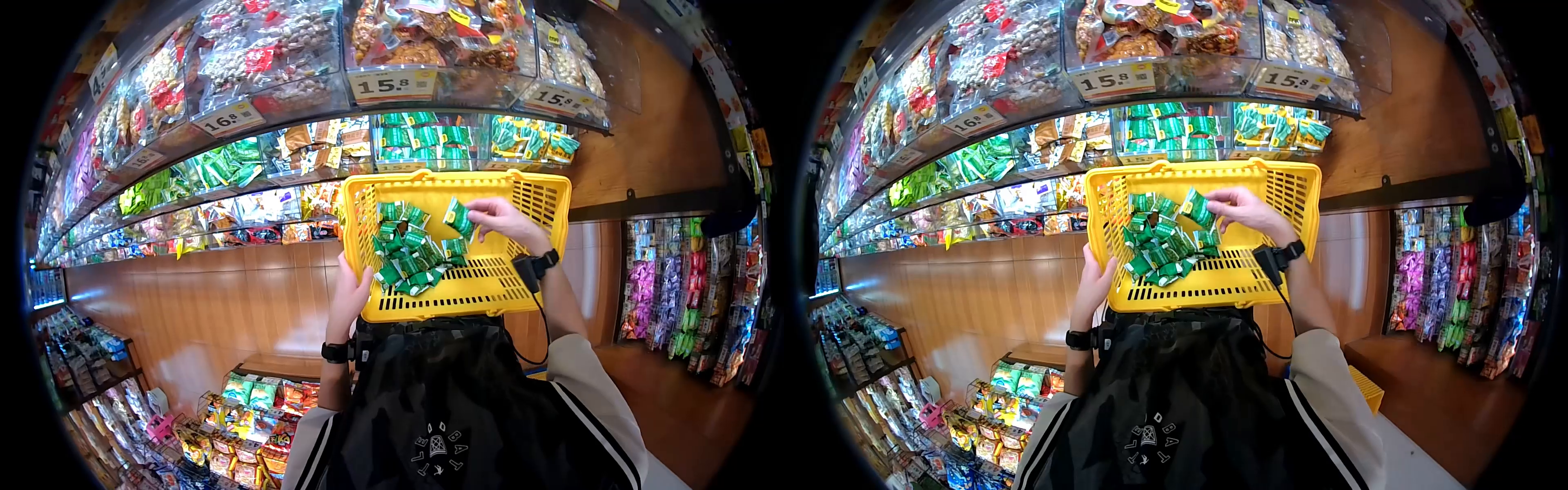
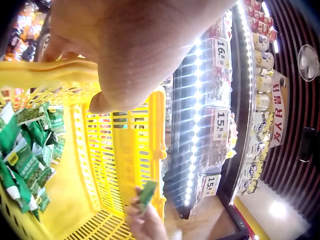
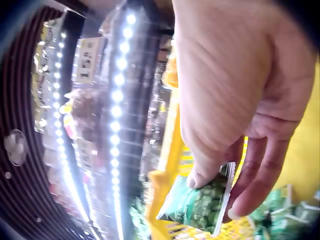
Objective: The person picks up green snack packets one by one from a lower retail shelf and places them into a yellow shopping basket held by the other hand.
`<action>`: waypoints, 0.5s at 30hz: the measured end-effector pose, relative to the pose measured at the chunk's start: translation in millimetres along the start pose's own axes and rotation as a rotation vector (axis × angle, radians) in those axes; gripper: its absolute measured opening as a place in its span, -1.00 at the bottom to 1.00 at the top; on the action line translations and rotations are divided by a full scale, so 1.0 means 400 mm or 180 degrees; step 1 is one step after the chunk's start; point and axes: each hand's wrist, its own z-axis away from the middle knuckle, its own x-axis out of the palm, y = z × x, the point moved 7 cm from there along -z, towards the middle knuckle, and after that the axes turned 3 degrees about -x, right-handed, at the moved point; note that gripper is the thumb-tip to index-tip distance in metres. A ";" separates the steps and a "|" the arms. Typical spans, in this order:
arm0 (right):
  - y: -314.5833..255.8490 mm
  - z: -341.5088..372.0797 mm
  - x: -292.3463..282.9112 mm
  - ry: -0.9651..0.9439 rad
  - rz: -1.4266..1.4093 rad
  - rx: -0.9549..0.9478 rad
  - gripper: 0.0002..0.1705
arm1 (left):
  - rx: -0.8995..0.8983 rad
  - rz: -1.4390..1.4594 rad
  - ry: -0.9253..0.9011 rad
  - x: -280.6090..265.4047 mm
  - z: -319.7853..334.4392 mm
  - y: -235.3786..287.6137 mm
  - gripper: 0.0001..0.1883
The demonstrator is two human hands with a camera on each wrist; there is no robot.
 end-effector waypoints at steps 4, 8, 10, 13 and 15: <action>-0.264 -0.039 -0.043 0.0666 0.0480 -0.0699 -0.64 | -0.0010 0.0044 0.0005 -0.002 -0.005 0.009 -0.44; -0.339 -0.177 -0.139 0.1432 0.1885 -0.0297 -0.54 | -0.0157 0.0056 -0.0035 -0.006 -0.005 0.002 -0.42; -0.327 -0.230 -0.155 0.1193 0.3419 -0.0373 -0.47 | -0.0081 0.0096 -0.0032 0.000 -0.008 -0.028 -0.43; -0.321 -0.291 -0.156 0.1019 0.4465 -0.1270 -0.45 | 0.0069 0.0123 0.0021 0.002 -0.009 -0.035 -0.44; -0.255 -0.296 -0.230 0.1784 0.2081 0.0162 -0.34 | 0.0071 0.0155 0.0067 0.000 -0.005 -0.025 -0.45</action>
